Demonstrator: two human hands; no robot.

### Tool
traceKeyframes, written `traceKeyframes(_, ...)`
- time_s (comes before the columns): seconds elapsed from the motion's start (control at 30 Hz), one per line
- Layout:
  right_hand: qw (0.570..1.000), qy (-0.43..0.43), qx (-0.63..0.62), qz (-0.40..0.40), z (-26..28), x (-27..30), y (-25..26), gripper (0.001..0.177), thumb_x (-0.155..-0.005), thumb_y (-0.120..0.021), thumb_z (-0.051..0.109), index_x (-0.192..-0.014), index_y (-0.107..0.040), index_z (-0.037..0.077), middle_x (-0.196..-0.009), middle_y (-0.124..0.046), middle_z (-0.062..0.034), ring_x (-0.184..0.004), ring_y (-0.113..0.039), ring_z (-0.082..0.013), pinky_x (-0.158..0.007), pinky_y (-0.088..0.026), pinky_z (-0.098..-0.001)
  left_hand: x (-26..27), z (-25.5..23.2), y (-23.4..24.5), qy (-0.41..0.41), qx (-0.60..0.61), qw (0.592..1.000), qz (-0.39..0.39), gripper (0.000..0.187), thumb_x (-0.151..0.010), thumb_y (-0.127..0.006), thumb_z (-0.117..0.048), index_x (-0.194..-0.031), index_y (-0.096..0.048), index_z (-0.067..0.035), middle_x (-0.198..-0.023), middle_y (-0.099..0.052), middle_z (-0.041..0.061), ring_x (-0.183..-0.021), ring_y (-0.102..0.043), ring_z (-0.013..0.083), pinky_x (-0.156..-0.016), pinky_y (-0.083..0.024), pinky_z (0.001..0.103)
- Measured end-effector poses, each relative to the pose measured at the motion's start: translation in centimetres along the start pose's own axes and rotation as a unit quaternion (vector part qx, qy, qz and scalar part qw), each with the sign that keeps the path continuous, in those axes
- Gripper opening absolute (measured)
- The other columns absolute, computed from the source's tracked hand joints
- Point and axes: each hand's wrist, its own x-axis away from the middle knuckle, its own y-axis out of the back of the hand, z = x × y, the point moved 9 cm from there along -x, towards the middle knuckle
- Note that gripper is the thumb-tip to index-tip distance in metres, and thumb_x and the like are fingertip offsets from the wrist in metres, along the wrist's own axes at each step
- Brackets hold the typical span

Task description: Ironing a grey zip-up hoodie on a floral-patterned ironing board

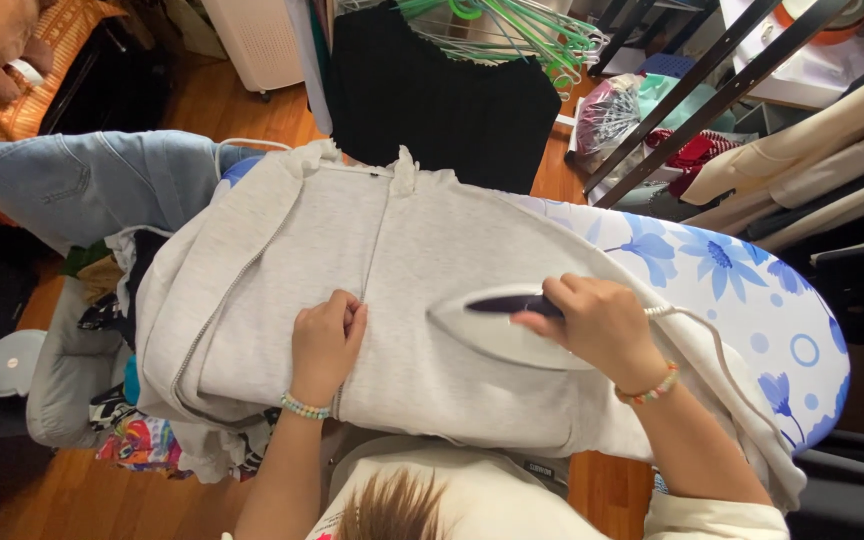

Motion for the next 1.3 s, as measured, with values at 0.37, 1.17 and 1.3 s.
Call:
traceKeyframes(0.37, 0.992, 0.107, -0.056, -0.032, 2.2, -1.8, -0.6, 0.054, -0.089, -0.054, 0.073, -0.075, -0.054, 0.021, -0.057, -0.05, 0.0036, -0.054, -0.063, -0.0147, -0.057, -0.052, -0.0246, 0.0, 0.1, 0.1, -0.004, 0.015, 1.0, 0.007, 0.016, -0.099, -0.062, -0.027, -0.09, -0.059, -0.014, -0.06, -0.063, 0.002, -0.065, -0.069, 0.0222, -0.075, -0.049, 0.035)
traceKeyframes(1.17, 0.99, 0.071, 0.02, -0.116, 6.8, -7.1, -0.1, 0.049, -0.095, -0.055, 0.065, -0.078, -0.053, 0.019, -0.056, -0.045, 0.005, -0.048, -0.057, -0.0125, -0.055, -0.051, -0.0231, 5.8, 0.4, 2.3, 0.014, 0.008, 0.998, 0.054, 0.018, -0.094, -0.065, -0.034, -0.086, -0.061, -0.019, -0.06, -0.062, -0.002, -0.071, -0.066, 0.019, -0.076, -0.046, 0.034)
traceKeyframes(1.3, 0.987, 0.121, -0.023, -0.101, 7.3, -6.7, 0.2, 0.051, -0.093, -0.058, 0.066, -0.077, -0.053, 0.018, -0.056, -0.045, 0.0045, -0.048, -0.059, -0.0133, -0.056, -0.052, -0.0231, 5.7, 0.6, 2.4, 0.022, 0.02, 0.998, 0.058, 0.018, -0.095, -0.064, -0.032, -0.086, -0.061, -0.018, -0.06, -0.062, -0.001, -0.07, -0.067, 0.0196, -0.076, -0.047, 0.034)
